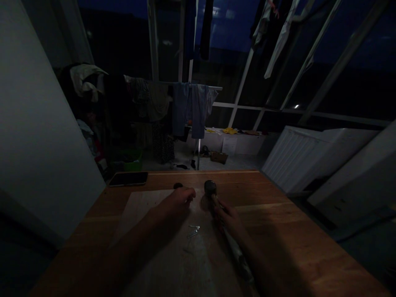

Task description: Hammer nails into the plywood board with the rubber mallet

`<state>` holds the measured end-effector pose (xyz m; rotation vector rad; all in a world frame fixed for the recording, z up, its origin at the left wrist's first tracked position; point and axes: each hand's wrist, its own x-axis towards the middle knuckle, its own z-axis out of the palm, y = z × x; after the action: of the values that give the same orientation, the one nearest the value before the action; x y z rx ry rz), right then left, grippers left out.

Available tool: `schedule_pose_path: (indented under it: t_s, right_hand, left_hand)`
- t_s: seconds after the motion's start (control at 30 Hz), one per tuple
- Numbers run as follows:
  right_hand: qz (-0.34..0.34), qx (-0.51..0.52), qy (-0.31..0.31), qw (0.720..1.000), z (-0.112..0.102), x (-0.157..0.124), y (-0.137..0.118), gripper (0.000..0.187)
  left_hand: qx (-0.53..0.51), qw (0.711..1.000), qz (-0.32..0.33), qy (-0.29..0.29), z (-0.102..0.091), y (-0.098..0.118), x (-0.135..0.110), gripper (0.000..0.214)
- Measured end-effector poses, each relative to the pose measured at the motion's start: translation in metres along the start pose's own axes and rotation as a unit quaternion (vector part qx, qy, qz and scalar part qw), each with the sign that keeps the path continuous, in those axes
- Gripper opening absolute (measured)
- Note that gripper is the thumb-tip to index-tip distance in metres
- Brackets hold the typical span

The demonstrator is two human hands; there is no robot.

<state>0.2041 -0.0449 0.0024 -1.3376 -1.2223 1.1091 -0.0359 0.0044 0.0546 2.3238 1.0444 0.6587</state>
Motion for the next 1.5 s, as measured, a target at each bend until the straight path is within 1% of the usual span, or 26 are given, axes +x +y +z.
schedule_pose_path:
  t_s: [0.07,0.13,0.3,0.43,0.5,0.6,0.7,0.8,0.9,1.0,1.07,1.13,1.2,1.37,1.5]
  right_hand:
    - [0.004,-0.003,0.001,1.000,0.000,0.000,0.000,0.066]
    - [0.010,-0.005,-0.005,1.000,0.000,0.000,0.000,0.069]
    - [0.015,-0.006,-0.012,1.000,0.000,-0.001,-0.003,0.072]
    - [-0.007,-0.013,0.001,1.000,0.001,-0.001,-0.004,0.063]
    - [-0.013,-0.013,0.007,1.000,0.001,-0.001,-0.004,0.059]
    - [-0.002,-0.017,0.007,1.000,0.002,-0.001,-0.004,0.061]
    - [0.000,-0.020,-0.001,1.000,0.001,-0.002,-0.007,0.060]
    - [-0.003,-0.023,0.005,1.000,0.001,-0.004,-0.011,0.058]
    - [0.001,-0.005,0.022,1.000,0.003,-0.005,-0.014,0.057]
    - [0.010,0.058,0.031,0.998,0.006,-0.006,-0.016,0.054]
    - [0.027,0.106,0.028,0.994,0.009,-0.009,-0.019,0.055]
    - [0.044,0.143,0.016,0.989,0.012,-0.012,-0.023,0.055]
    - [0.051,0.165,-0.012,0.985,0.015,-0.016,-0.025,0.054]
    - [0.052,0.178,-0.089,0.979,0.024,-0.023,-0.021,0.057]
    - [0.045,0.189,-0.109,0.975,0.029,-0.025,-0.015,0.064]
  left_hand:
    - [-0.027,0.999,-0.008,0.030,0.005,-0.007,0.002,0.031]
    - [-0.056,0.997,-0.020,0.044,0.011,-0.012,0.005,0.033]
    - [-0.124,0.988,-0.051,0.078,0.025,-0.021,0.013,0.025]
    - [-0.156,0.978,-0.072,0.121,0.032,-0.030,0.014,0.022]
    - [-0.158,0.976,-0.070,0.135,0.033,-0.032,0.011,0.015]
    - [-0.139,0.982,-0.040,0.125,0.032,-0.031,0.006,0.006]
    - [-0.118,0.985,-0.016,0.122,0.034,-0.029,0.004,0.006]
    - [-0.121,0.983,-0.035,0.136,0.036,-0.029,0.005,0.007]
    - [-0.161,0.974,-0.069,0.146,0.039,-0.033,0.007,0.013]
    - [-0.194,0.968,-0.084,0.137,0.040,-0.035,0.010,0.015]
    - [-0.195,0.968,-0.087,0.131,0.041,-0.035,0.010,0.013]
    - [-0.190,0.969,-0.090,0.132,0.042,-0.035,0.011,0.010]
    - [-0.182,0.969,-0.093,0.139,0.043,-0.034,0.011,0.008]
    - [-0.166,0.971,-0.105,0.139,0.046,-0.036,0.013,0.009]
    - [-0.164,0.973,-0.090,0.134,0.047,-0.039,0.015,0.014]
